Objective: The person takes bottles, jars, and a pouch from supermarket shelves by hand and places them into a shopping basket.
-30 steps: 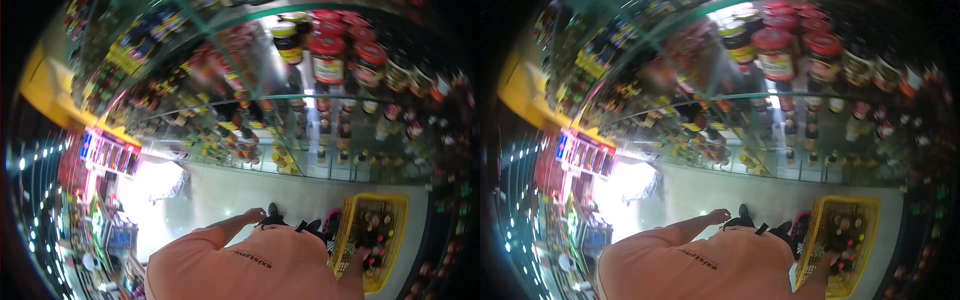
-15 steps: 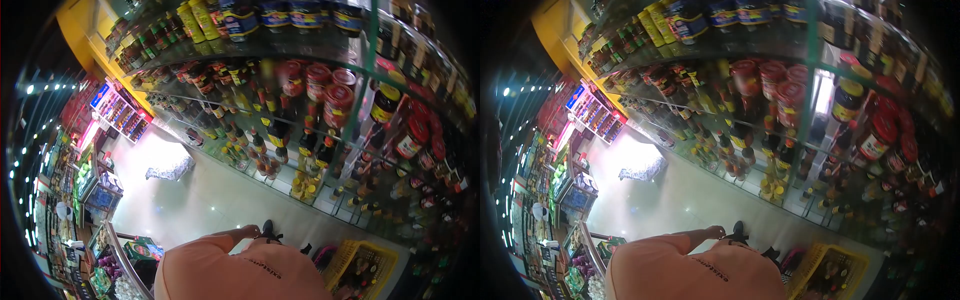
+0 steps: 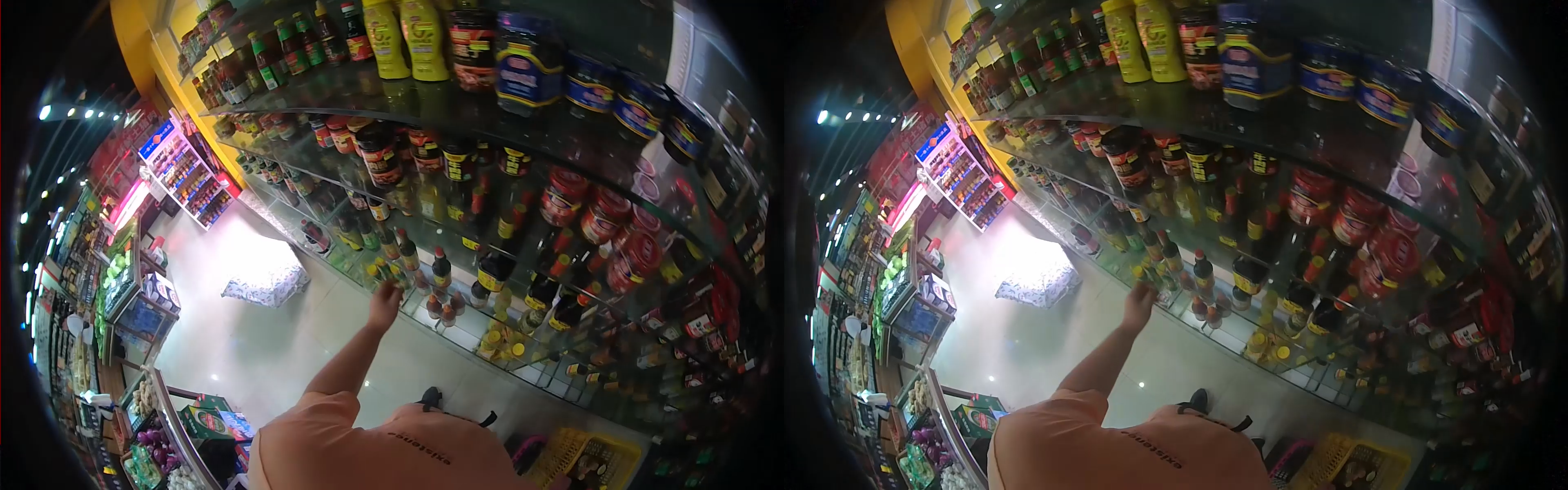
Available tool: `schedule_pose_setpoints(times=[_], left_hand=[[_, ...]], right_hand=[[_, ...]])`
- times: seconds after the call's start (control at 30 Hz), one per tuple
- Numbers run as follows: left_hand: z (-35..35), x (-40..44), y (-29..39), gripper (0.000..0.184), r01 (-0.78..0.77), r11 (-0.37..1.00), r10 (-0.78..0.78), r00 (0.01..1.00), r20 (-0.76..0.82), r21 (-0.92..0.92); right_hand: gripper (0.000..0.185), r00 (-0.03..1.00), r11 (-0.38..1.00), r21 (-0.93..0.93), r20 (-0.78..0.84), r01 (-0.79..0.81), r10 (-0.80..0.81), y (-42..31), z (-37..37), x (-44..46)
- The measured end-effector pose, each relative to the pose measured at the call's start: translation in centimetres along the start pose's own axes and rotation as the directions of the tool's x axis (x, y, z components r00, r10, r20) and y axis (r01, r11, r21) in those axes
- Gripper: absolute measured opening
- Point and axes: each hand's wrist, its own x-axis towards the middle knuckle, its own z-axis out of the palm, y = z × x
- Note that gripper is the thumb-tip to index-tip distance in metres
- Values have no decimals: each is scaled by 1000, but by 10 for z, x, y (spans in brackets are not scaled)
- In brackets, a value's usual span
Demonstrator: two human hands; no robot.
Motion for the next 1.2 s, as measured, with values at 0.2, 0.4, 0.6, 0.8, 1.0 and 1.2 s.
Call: schedule_pose_setpoints(times=[0.2,0.4,0.6,0.8,1.0,1.2], left_hand=[[-38,79,99,17,-162,952,131,983,-132,-261],[-70,102,180,43,-508,859,497,795,-348,66],[-64,154,249,79,-556,825,559,782,-276,97],[-46,159,284,93,-423,877,436,900,-6,228],[-47,167,253,80,-549,813,574,813,-104,192],[-70,110,225,72,-376,636,542,839,44,-674]], right_hand=[[37,1000,999,26,12,20,-20,-35,-29,-10],[36,996,996,88,76,31,-38,-57,-12,-38],[35,993,983,176,95,46,-64,-87,-11,-45],[34,991,971,233,105,60,-86,-107,-20,-37],[33,984,958,276,130,82,-122,-126,-22,-31],[32,974,934,341,159,101,-163,-155,-1,-5]])
